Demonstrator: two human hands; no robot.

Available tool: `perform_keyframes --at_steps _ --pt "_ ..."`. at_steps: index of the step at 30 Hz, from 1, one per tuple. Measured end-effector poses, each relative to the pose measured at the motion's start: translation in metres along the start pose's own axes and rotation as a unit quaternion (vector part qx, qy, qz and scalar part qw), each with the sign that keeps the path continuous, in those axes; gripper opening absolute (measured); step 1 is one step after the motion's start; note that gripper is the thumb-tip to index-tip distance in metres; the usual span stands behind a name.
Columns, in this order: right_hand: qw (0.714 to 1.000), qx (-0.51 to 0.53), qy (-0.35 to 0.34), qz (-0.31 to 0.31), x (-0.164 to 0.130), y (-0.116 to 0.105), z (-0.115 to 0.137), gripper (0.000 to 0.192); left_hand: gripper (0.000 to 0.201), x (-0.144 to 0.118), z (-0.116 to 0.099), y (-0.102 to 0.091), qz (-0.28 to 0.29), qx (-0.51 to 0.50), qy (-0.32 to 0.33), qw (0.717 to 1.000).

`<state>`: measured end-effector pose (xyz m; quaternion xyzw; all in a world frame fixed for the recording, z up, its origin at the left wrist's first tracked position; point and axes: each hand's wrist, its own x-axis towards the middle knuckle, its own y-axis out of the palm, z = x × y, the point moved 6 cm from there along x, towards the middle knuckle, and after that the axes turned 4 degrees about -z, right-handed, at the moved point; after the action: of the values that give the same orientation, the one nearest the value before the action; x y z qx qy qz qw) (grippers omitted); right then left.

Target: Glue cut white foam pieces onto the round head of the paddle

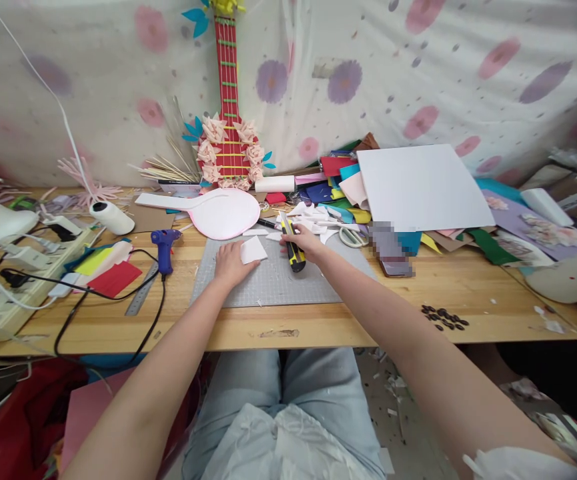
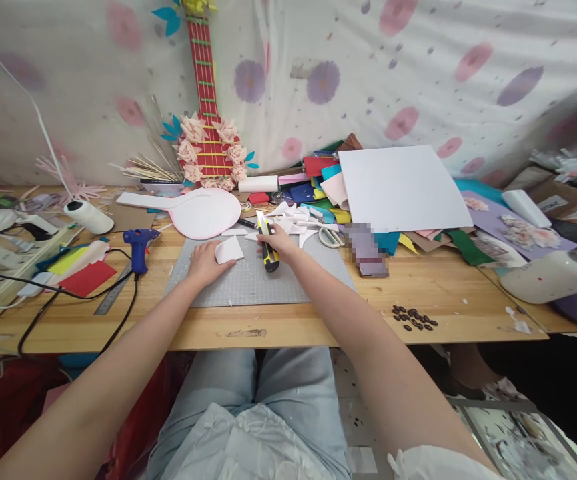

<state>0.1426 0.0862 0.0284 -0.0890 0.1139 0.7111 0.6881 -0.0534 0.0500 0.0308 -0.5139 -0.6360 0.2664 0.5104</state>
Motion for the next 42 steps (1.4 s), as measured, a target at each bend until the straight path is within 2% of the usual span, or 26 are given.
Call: perform_keyframes --at_steps 3,5,6,7,8,10,11,12,14,18,24,30,34,37,40,42 --pt "0.994 -0.075 -0.066 -0.052 0.013 -0.003 0.011 0.042 0.053 -0.003 -0.003 0.003 -0.027 -0.026 0.007 0.999" --pt "0.974 -0.200 -0.103 -0.028 0.013 0.007 0.019 0.046 0.045 -0.004 -0.004 0.002 -0.042 -0.050 0.023 0.998" --pt "0.951 -0.283 -0.126 -0.004 0.010 0.015 0.024 0.045 0.038 -0.004 -0.004 0.002 -0.044 -0.061 0.031 0.997" --pt "0.914 -0.375 -0.151 0.026 0.007 0.026 0.027 0.043 0.031 -0.005 -0.004 0.002 -0.042 -0.072 0.038 0.996" --pt "0.866 -0.465 -0.177 0.054 0.003 0.038 0.030 0.041 0.023 -0.005 -0.004 0.002 -0.036 -0.080 0.043 0.995" --pt "0.756 -0.612 -0.221 0.071 -0.004 0.058 0.036 0.040 0.014 -0.006 -0.004 0.004 -0.019 -0.090 0.042 0.995" --pt "0.715 -0.656 -0.227 0.076 -0.007 0.067 0.037 0.040 0.012 -0.007 -0.004 0.004 -0.013 -0.093 0.037 0.995" --pt "0.687 -0.683 -0.236 0.077 -0.008 0.075 0.040 0.039 0.012 -0.007 -0.004 0.004 -0.010 -0.093 0.031 0.995" --pt "0.651 -0.713 -0.245 0.086 -0.011 0.088 0.042 0.038 0.012 -0.007 -0.003 0.004 -0.009 -0.091 0.022 0.996" --pt "0.621 -0.737 -0.245 0.103 -0.013 0.095 0.045 0.035 0.013 -0.008 -0.004 0.004 -0.011 -0.085 0.019 0.996" --pt "0.603 -0.752 -0.235 0.123 -0.023 0.078 0.043 0.035 0.014 -0.008 -0.006 0.004 -0.009 -0.057 0.028 0.998" --pt "0.613 -0.752 -0.196 0.143 -0.039 0.044 0.043 0.031 0.013 -0.008 -0.007 0.002 -0.011 -0.053 0.029 0.998" --pt "0.654 -0.725 -0.123 0.174 -0.045 0.014 0.040 0.028 0.013 -0.008 -0.005 0.004 -0.019 -0.059 0.035 0.997" --pt "0.695 -0.687 -0.106 0.183 -0.044 -0.002 0.038 0.033 0.013 -0.007 -0.004 0.004 -0.030 -0.063 0.041 0.997" --pt "0.763 -0.618 -0.110 0.153 -0.041 -0.006 0.038 0.040 0.036 -0.006 -0.002 0.000 -0.052 -0.056 0.028 0.997" --pt "0.791 -0.588 -0.118 0.119 -0.040 -0.003 0.039 0.042 0.050 -0.007 -0.001 -0.003 -0.058 -0.048 0.006 0.997"
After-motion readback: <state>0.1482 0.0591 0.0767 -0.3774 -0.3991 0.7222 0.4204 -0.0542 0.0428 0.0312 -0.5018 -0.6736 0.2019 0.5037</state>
